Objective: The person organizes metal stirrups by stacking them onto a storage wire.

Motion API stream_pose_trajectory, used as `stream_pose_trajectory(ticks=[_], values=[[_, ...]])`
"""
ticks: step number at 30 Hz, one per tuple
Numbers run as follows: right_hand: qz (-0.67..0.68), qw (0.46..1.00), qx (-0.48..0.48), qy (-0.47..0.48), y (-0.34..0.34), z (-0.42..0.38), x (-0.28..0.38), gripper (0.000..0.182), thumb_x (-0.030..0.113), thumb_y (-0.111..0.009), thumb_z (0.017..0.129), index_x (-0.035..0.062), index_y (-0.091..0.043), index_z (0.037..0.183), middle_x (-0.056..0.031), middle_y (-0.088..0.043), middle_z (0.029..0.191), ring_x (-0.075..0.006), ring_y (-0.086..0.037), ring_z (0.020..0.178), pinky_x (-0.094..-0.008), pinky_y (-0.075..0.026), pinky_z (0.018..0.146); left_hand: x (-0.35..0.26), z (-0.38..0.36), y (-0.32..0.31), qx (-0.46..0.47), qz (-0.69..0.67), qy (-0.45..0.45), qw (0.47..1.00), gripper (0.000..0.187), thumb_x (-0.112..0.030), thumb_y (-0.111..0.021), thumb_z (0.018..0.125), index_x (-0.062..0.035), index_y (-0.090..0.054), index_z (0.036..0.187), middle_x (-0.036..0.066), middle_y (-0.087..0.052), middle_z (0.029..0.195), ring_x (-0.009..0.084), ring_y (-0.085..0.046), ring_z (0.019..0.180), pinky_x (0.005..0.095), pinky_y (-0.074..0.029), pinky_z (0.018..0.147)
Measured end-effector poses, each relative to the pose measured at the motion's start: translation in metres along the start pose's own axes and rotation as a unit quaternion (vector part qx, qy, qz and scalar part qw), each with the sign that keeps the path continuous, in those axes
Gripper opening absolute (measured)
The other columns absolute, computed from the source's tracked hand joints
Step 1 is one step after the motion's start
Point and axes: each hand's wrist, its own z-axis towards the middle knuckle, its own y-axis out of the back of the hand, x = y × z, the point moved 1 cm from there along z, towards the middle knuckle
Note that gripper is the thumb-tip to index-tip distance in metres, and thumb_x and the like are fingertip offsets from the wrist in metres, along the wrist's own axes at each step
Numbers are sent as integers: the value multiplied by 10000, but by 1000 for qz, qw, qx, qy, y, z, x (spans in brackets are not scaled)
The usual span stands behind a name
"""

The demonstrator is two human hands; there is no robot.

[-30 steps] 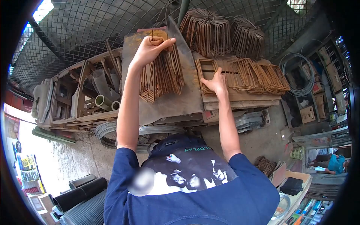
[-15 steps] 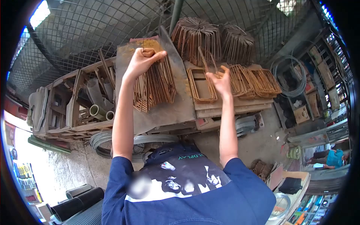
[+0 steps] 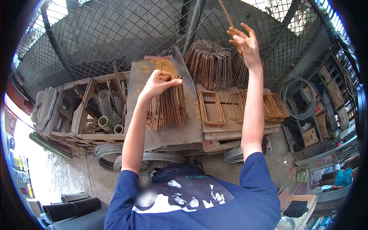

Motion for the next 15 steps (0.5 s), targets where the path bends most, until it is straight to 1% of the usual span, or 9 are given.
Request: stream_pose_trajectory(ticks=[3, 4, 6, 8, 10, 11, 12, 14, 15], values=[[-74, 991, 105, -47, -16, -2, 4, 921, 317, -770, 716, -27, -242, 1387, -230, -546, 1239, -260, -568, 1125, -329, -494, 919, -3, -2, -1, -11, 5, 15, 1000, 624, -308, -809, 750, -101, -270, 511, -83, -255, 525, 32, -242, 530, 271, -213, 462], [-57, 987, 130, -81, -19, -10, -1, 940, 296, -796, 694, 8, -247, 1401, -233, -538, 1247, -264, -551, 1151, -350, -484, 941, -4, -2, -2, -17, 5, 17, 1000, 624, -308, -809, 750, -101, -270, 511, -83, -255, 525, 32, -242, 530, 271, -213, 462], [-10, 983, 174, -60, -24, -32, -26, 954, 262, -818, 669, 37, -257, 1406, -237, -518, 1270, -266, -527, 1187, -378, -469, 963, -3, -3, -3, -18, -22, 16, 999, 628, -323, -812, 744, -108, -269, 515, -85, -251, 526, 32, -243, 527, 271, -212, 462], [-4, 978, 187, -94, -27, -60, -42, 965, 223, -829, 652, 53, -260, 1412, -218, -493, 1309, -277, -518, 1195, -391, -435, 976, -3, -3, 1, -21, 15, 42, 999, 624, -349, -810, 743, -116, -276, 520, -87, -262, 525, 31, -251, 527, 269, -217, 463], [4, 976, 182, -117, -29, -87, -55, 980, 217, -837, 637, 60, -263, 1416, -206, -493, 1314, -277, -510, 1204, -385, -412, 978, -1, -2, 1, -8, 20, 32, 999, 606, -367, -800, 747, -114, -298, 522, -90, -273, 522, 32, -260, 527, 268, -219, 464], [9, 976, 179, -122, -31, -100, -59, 988, 211, -838, 626, 64, -265, 1417, -199, -494, 1316, -274, -505, 1210, -382, -407, 974, 0, -1, 1, -6, 33, 27, 999, 559, -371, -787, 759, -91, -365, 522, -89, -305, 516, 26, -277, 532, 265, -237, 465], [13, 976, 175, -126, -33, -110, -63, 996, 205, -840, 615, 69, -266, 1418, -192, -494, 1318, -271, -499, 1216, -378, -402, 971, 1, -1, 2, -6, 33, 32, 999, 559, -371, -787, 759, -91, -365, 522, -89, -305, 516, 26, -277, 532, 265, -237, 465], [29, 976, 174, -130, -33, -124, -67, 1008, 199, -845, 598, 80, -272, 1419, -179, -491, 1325, -263, -492, 1223, -373, -405, 956, 2, 1, 3, 3, 9, -1, 1000, 497, -385, -778, 766, -64, -472, 541, -81, -347, 518, 23, -294, 536, 268, -264, 468], [14, 976, 173, -131, -35, -130, -67, 1016, 207, -851, 590, 82, -276, 1419, -179, -489, 1325, -265, -494, 1220, -376, -406, 958, 1, 2, 3, 8, -12, 6, 1000, 419, -401, -767, 774, -47, -612, 610, -69, -458, 528, 12, -354, 542, 244, -313, 480]])
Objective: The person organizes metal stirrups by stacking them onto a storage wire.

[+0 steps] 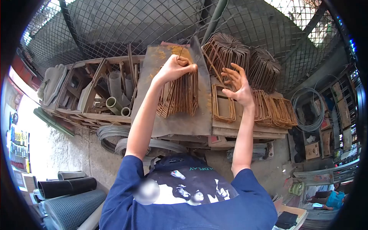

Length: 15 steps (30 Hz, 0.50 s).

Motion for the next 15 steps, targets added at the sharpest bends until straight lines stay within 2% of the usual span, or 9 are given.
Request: stream_pose_trajectory(ticks=[1, 4, 9, 13, 15], values=[[-15, 1000, -2, -3, -4, -4, 0, 1023, 214, -856, 582, 85, -281, 1418, -179, -487, 1326, -266, -495, 1216, -379, -407, 961, -1, -1, -1, 3, 1, 6, 1000, 419, -401, -767, 774, -47, -612, 610, -69, -458, 528, 12, -354, 542, 244, -313, 480], [-73, 997, -1, -24, -20, -10, 3, 1030, 228, -861, 570, 82, -291, 1416, -178, -487, 1321, -265, -495, 1214, -397, -410, 973, -7, -3, -2, -16, 31, 34, 999, 379, -406, -762, 772, -33, -714, 729, -22, -621, 604, 14, -497, 570, 214, -406, 537], [-108, 994, -17, -8, -37, -21, 0, 1018, 216, -855, 557, 75, -306, 1403, -180, -477, 1323, -269, -503, 1198, -411, -424, 965, -22, -9, -8, -45, -2, 59, 997, 398, -409, -765, 770, -19, -708, 717, -12, -615, 605, 21, -499, 569, 222, -414, 544], [-130, 991, -42, 5, -45, -37, -9, 1008, 191, -851, 556, 71, -310, 1398, -169, -492, 1299, -268, -510, 1188, -405, -427, 961, -21, -8, -9, -88, 54, 40, 994, 373, -365, -750, 790, -8, -693, 700, -21, -592, 585, 29, -474, 553, 224, -406, 534], [-112, 991, -73, 30, -48, -45, -17, 993, 170, -842, 561, 65, -312, 1395, -158, -479, 1292, -262, -506, 1189, -403, -425, 962, -17, -5, -10, -117, 96, 73, 986, 342, -331, -742, 798, -8, -687, 703, -23, -578, 575, 29, -468, 551, 232, -395, 514]])
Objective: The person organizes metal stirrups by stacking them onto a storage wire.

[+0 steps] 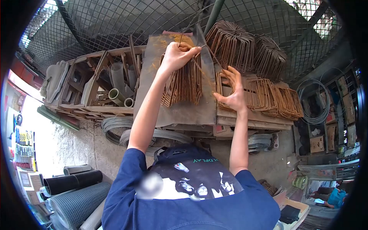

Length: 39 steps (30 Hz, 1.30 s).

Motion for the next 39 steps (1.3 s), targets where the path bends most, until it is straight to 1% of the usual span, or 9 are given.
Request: stream_pose_trajectory(ticks=[3, 8, 15, 17, 20, 21, 26, 34, 39], values=[[4, 1000, -20, -10, -4, -13, -9, 1010, 170, -849, 567, 62, -290, 1401, -160, -449, 1299, -260, -491, 1203, -402, -426, 961, -6, -6, -3, -3, -34, -42, 999, 314, -284, -709, 834, 0, -653, 711, -65, -508, 573, 8, -390, 533, 217, -318, 479], [37, 999, 12, -37, -23, -23, -28, 1068, 218, -870, 584, 67, -226, 1422, -180, -428, 1303, -296, -445, 1245, -426, -377, 1032, 11, 3, -12, -4, -68, -56, 996, 284, -258, -707, 838, 3, -670, 732, -36, -581, 598, 15, -459, 557, 223, -374, 508], [-101, 987, 58, -108, -27, -28, -37, 1059, 385, -845, 629, 54, -224, 1422, -256, -394, 1352, -357, -400, 1277, -457, -324, 1080, 0, -3, -4, 45, -112, -43, 992, 276, -260, -661, 881, -8, -707, 780, -12, -658, 689, 20, -534, 656, 208, -425, 608], [-226, 964, -12, -142, -14, -27, -43, 1008, 500, -778, 676, 38, -264, 1410, -266, -401, 1349, -371, -415, 1261, -467, -347, 1058, 0, -2, -3, 56, -120, -30, 991, 283, -265, -660, 883, -5, -707, 782, -7, -665, 706, 25, -547, 673, 205, -433, 633], [-375, 861, -44, -341, 4, -30, -48, 1013, 568, -760, 661, -7, -316, 1368, -348, -409, 1294, -435, -450, 1205, -486, -396, 998, 3, -2, -5, 61, -136, -21, 989, 296, -278, -660, 882, 2, -709, 798, 7, -678, 734, 37, -576, 700, 205, -455, 680], [-348, 852, -23, -392, 7, -31, -47, 1047, 562, -782, 636, -22, -300, 1358, -383, -401, 1273, -464, -469, 1175, -494, -421, 975, 1, -3, -5, 58, -133, -15, 989, 297, -279, -660, 882, 3, -710, 803, 10, -680, 736, 39, -579, 703, 206, -459, 690], [-351, 851, -18, -391, 0, -33, -62, 1100, 491, -823, 612, -27, -228, 1379, -399, -367, 1296, -475, -470, 1174, -499, -434, 968, -10, -8, -3, 55, -130, -5, 990, 308, -284, -656, 886, 7, -713, 806, 16, -678, 733, 45, -584, 706, 210, -463, 702], [-313, 886, -75, -334, 7, -37, -50, 1037, 359, -833, 603, -32, -249, 1367, -364, -524, 1155, -434, -563, 1067, -444, -480, 912, -6, -6, -2, 59, -126, -6, 990, 318, -306, -668, 874, -12, -715, 764, -9, -656, 696, 30, -538, 650, 209, -441, 645], [-310, 898, -113, -291, 12, -42, -50, 1011, 306, -844, 589, -22, -275, 1358, -327, -519, 1202, -423, -551, 1088, -446, -467, 929, 0, -3, -4, 60, -122, -9, 991, 335, -327, -679, 864, -16, -712, 744, -19, -640, 668, 23, -509, 618, 206, -429, 611]])
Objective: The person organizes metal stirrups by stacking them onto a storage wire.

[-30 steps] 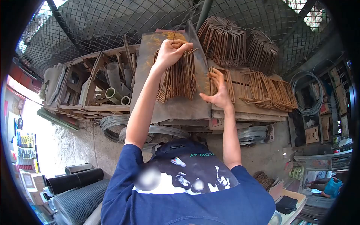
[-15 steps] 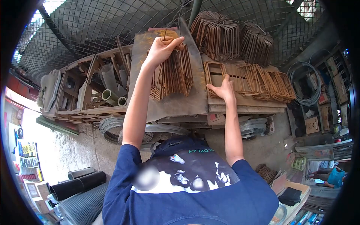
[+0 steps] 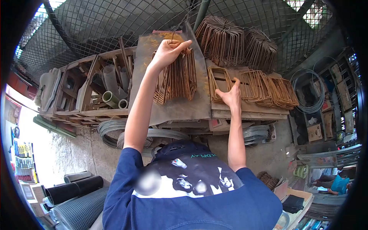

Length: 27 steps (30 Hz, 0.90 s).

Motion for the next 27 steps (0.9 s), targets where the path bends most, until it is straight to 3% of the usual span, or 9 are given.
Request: stream_pose_trajectory(ticks=[6, 13, 15, 19, 22, 23, 25, 26, 27], values=[[-12, 997, -39, 60, -7, -4, -8, 960, 307, -852, 589, 4, -319, 1329, -275, -539, 1187, -398, -543, 1100, -449, -449, 930, -1, -1, -2, -7, -5, -11, 1000, 348, -331, -695, 851, -18, -695, 700, -19, -637, 657, 20, -494, 597, 205, -409, 586], [-93, 994, -44, -24, -20, -9, 8, 964, 344, -838, 593, 47, -318, 1348, -240, -499, 1261, -393, -468, 1187, -505, -373, 990, -1, -1, -2, -7, -4, -20, 1000, 369, -345, -708, 838, -19, -677, 668, -4, -660, 664, 12, -481, 576, 201, -389, 557], [-30, 998, -49, 3, -24, -4, -1, 947, 375, -823, 607, 42, -317, 1335, -246, -488, 1241, -397, -448, 1193, -580, -346, 965, -8, -5, -1, -7, 5, -6, 1000, 377, -351, -708, 839, -18, -674, 663, -1, -661, 664, 11, -476, 574, 201, -387, 553], [92, 994, -50, -8, -16, 2, -5, 957, 369, -834, 611, 38, -311, 1341, -251, -466, 1268, -397, -452, 1191, -568, -366, 963, -12, -7, 2, 4, 14, 24, 1000, 417, -372, -706, 840, -19, -648, 626, 4, -662, 661, 11, -486, 580, 195, -391, 555], [261, 962, -71, -29, 4, 15, -1, 1000, 373, -855, 620, 28, -286, 1365, -264, -444, 1289, -381, -445, 1210, -515, -357, 1034, -21, -14, 3, 6, 26, 18, 999, 452, -389, -709, 838, -30, -612, 581, 1, -656, 646, 10, -476, 567, 199, -388, 546], [370, 927, -55, 17, 10, 20, 1, 896, 360, -793, 728, 24, -274, 1376, -258, -460, 1300, -320, -472, 1208, -401, -429, 975, -27, -15, 2, 11, 25, 13, 1000, 451, -387, -711, 837, -34, -609, 576, 0, -653, 639, 9, -469, 561, 203, -390, 543], [447, 891, -26, 70, 43, 35, 17, 838, 320, -758, 769, 14, -267, 1375, -250, -492, 1286, -282, -516, 1176, -374, -440, 966, -7, -3, 4, 22, 3, -23, 999, 425, -370, -712, 840, -26, -635, 602, 1, -654, 640, 11, -484, 567, 206, -406, 557], [533, 839, 5, 110, 59, 42, 29, 867, 268, -774, 744, 12, -246, 1382, -267, -454, 1302, -288, -493, 1187, -407, -383, 1035, -3, -3, 5, 22, 17, -1, 1000, 452, -338, -701, 856, -84, -472, 561, -5, -627, 636, 16, -515, 606, 212, -416, 570], [531, 840, -9, 113, 74, 49, 41, 867, 268, -774, 744, 12, -246, 1382, -267, -454, 1302, -288, -493, 1187, -407, -383, 1035, -2, -4, 3, 23, 31, 20, 999, 545, -307, -689, 873, -141, -309, 519, -10, -600, 632, 20, -547, 645, 219, -425, 583]])
